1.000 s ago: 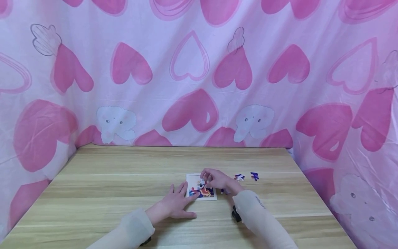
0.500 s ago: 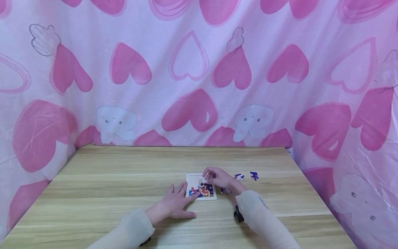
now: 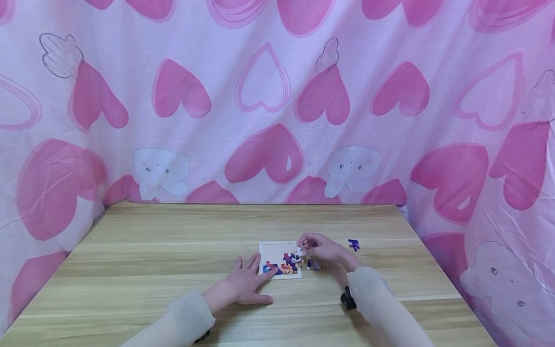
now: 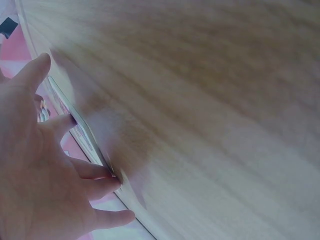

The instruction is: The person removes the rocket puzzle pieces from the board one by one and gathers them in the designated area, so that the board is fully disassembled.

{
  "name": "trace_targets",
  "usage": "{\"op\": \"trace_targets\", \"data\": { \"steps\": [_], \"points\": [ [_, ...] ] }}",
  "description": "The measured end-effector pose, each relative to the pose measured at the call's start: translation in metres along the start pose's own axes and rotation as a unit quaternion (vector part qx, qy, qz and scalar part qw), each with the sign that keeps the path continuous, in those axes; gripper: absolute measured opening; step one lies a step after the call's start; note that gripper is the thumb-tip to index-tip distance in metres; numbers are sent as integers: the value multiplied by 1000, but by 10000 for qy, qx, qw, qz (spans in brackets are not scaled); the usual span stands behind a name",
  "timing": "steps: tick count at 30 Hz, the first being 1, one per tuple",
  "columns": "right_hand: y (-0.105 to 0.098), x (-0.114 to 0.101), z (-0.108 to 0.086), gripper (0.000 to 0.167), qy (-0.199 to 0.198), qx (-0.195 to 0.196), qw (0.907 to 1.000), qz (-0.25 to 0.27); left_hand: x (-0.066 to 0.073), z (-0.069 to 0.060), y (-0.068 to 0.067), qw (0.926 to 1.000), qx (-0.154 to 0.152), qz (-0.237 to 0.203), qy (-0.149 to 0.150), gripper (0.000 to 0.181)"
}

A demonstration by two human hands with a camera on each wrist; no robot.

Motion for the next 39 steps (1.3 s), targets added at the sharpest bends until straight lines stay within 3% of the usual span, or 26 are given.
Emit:
{"op": "trace_targets", "data": {
  "steps": [5,14,23,39],
  "points": [
    [-10,7,-12,22,-286,-174,9994,-7,2,-2,-2,10000,-21,-4,-19,72],
    [-26,24,-32,25,403,-222,9986,245,2,-2,-3,9999,21,112,-47,71],
    [-37,38,-52,24,363,-205,9975,568,1,-1,-1,9999,4,68,-86,72],
    [-49,59,-70,24,789,-33,9961,399,0,-1,0,10000,14,59,-49,73]
  ]
}}
Point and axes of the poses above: each hand's wrist, its own z-axis towards the middle knuckle, its own y-axis out of the palm, x = y × z, the point moved 5 cm from there along z, towards the middle knuckle, and after that the axes turned 11 degrees about -z, right-handed, at the moved point
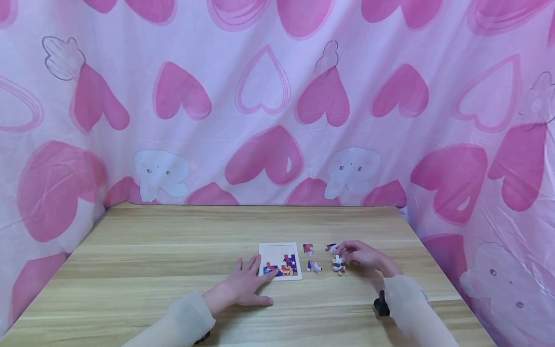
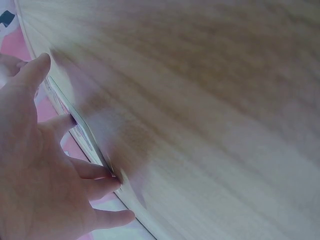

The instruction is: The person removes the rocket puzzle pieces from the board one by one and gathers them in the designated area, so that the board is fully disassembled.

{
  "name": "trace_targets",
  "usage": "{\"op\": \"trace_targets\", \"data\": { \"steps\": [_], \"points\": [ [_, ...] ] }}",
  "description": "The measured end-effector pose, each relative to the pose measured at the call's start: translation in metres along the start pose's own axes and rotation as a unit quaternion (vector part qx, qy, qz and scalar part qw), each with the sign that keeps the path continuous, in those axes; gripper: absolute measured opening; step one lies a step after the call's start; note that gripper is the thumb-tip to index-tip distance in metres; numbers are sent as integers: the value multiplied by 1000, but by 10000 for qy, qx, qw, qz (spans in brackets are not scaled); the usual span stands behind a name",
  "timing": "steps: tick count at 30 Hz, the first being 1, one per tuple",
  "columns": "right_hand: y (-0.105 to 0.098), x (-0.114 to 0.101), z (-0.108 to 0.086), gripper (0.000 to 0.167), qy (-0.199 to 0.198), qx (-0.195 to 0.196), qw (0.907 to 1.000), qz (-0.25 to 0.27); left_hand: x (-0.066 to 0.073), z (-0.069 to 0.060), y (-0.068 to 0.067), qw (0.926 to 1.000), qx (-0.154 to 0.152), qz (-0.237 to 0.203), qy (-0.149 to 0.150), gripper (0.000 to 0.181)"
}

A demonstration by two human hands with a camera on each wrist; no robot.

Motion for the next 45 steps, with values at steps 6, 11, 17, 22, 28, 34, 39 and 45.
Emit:
{"op": "trace_targets", "data": {
  "steps": [6,11,17,22,28,34,39,45],
  "points": [
    [0,4,-1,24,116,61,9998,-167,-1,0,1,10000,12,1,1,73],
    [1,7,-1,22,261,109,9994,-208,-1,1,2,10000,11,50,0,73],
    [0,9,0,22,357,189,9988,-259,-1,0,1,10000,18,43,5,73],
    [0,6,-1,23,372,252,9984,-343,0,0,0,10000,21,-26,-2,72],
    [5,-2,2,24,121,305,9979,-556,0,0,0,10000,35,-5,8,72],
    [17,-20,14,20,-248,435,9945,-917,0,0,1,10000,33,33,6,73],
    [31,-33,25,21,-343,366,9947,-896,-1,0,2,10000,32,0,3,73],
    [46,-44,40,18,-572,461,9924,-984,-1,0,1,10000,37,-22,-5,72]
  ]
}}
Point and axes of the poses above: each hand's wrist, its own z-axis towards the middle knuckle, its own y-axis out of the palm, x = y × z, the point moved 5 cm from there along z, towards the middle knuckle, and after that the axes turned 11 degrees about -z, right-handed, at the moved point
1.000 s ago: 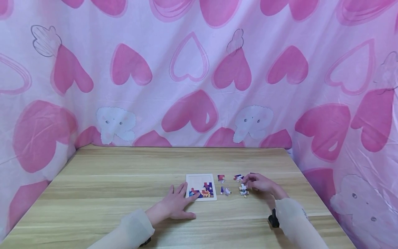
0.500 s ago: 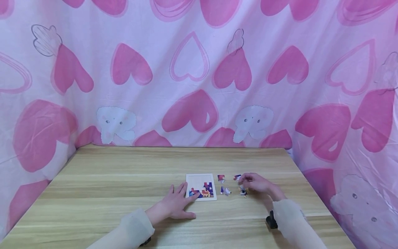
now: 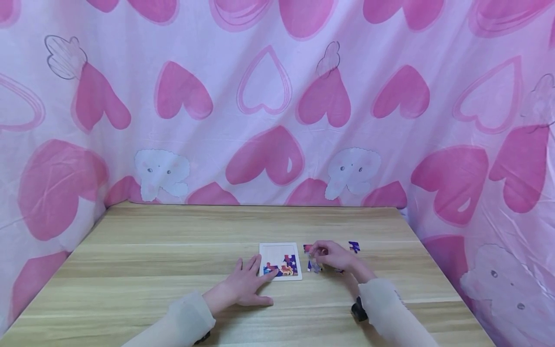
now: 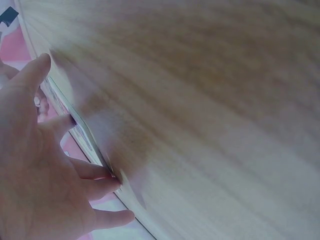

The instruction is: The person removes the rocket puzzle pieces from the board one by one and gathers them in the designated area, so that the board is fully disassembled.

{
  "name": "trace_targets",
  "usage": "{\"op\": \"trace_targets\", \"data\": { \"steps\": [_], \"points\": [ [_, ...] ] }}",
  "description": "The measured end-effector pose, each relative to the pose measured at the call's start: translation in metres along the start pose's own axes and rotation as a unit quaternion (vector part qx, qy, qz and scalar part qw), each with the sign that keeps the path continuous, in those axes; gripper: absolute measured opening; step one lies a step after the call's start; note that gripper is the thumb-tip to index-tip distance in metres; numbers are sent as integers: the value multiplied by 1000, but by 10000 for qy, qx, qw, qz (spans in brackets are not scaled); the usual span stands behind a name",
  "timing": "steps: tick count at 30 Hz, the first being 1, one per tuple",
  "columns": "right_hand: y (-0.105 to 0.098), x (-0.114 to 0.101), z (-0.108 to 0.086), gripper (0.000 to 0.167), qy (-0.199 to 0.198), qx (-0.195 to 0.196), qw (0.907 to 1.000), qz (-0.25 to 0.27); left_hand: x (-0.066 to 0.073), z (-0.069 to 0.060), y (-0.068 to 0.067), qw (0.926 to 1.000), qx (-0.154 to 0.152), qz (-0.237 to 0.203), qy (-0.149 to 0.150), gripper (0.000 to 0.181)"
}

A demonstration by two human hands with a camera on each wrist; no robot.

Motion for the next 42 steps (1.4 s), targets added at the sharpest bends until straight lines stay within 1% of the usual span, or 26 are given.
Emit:
{"op": "trace_targets", "data": {
  "steps": [7,9,11,14,18,22,27,30,35,39,42],
  "points": [
    [13,-14,11,19,146,-9,9999,-79,0,0,0,10000,-3,78,7,72],
    [16,-18,14,19,144,6,9996,-232,0,0,0,10000,3,99,15,73],
    [18,-23,17,20,77,23,9993,-363,0,0,0,9999,-1,100,14,72],
    [22,-29,21,24,-159,66,9978,-646,0,0,0,10000,-23,89,-5,72],
    [25,-36,26,32,-334,93,9948,-962,-1,0,0,10000,-45,71,-18,73],
    [28,-39,31,36,-343,63,9926,-1166,-1,0,0,10000,-18,62,5,72],
    [32,-37,36,36,-290,-62,9910,-1305,-1,0,1,10000,18,80,40,72],
    [33,-37,37,35,-301,-112,9897,-1397,0,0,0,9995,85,266,147,73],
    [33,-38,38,33,-252,-147,9905,-1345,4,2,0,9957,275,732,493,75],
    [33,-38,39,32,-248,-146,9906,-1341,10,4,0,9921,403,930,735,79],
    [33,-39,39,33,-296,-131,9900,-1370,14,6,-1,9900,482,1025,838,81]
  ]
}}
Point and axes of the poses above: each hand's wrist, its own z-axis towards the middle knuckle, its own y-axis out of the palm, x = y × z, the point moved 5 cm from there along z, towards the middle knuckle, and after that the axes turned 11 degrees about -z, right-handed, at the moved point
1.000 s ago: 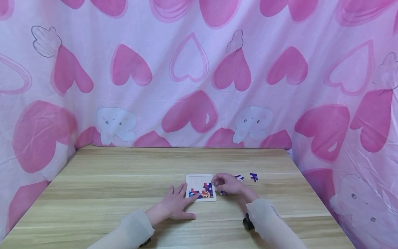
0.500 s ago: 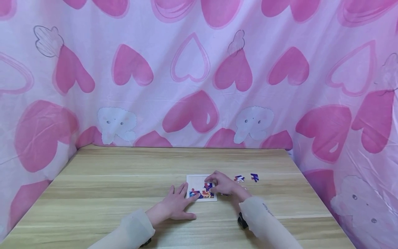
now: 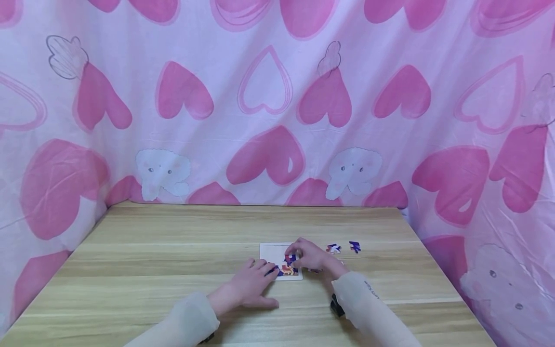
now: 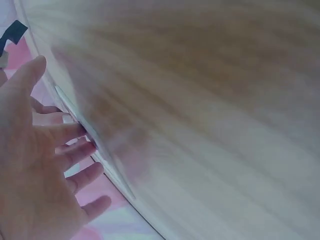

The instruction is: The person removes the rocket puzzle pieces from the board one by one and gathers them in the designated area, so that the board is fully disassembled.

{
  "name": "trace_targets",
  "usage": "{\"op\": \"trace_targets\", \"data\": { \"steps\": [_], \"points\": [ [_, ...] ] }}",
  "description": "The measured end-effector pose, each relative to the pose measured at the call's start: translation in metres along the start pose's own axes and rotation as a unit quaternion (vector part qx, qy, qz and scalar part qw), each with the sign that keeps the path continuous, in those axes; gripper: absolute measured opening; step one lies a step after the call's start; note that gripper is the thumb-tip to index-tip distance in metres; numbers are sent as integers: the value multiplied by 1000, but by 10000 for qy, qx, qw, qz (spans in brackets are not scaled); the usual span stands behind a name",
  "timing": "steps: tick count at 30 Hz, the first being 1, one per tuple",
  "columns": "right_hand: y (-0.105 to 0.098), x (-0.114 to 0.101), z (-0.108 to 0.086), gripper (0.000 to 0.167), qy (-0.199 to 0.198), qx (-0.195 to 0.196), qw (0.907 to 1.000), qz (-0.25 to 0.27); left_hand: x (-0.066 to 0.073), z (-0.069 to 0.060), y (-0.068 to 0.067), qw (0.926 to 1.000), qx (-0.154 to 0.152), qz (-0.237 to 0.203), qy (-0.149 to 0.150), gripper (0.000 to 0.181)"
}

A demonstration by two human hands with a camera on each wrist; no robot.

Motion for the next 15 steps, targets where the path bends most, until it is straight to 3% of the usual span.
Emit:
{"op": "trace_targets", "data": {
  "steps": [9,15],
  "points": [
    [1,0,1,32,-59,7,10000,44,7,4,-2,9998,33,185,-33,85],
    [1,-2,0,32,-176,28,9997,179,12,3,-4,9994,203,268,73,75]
  ]
}}
Point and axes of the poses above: each hand's wrist, its own z-axis towards the middle knuckle, its own y-axis out of the palm, x = y × z, the point moved 5 cm from there along z, towards the middle knuckle, and after that the axes turned 11 degrees about -z, right-handed, at the moved point
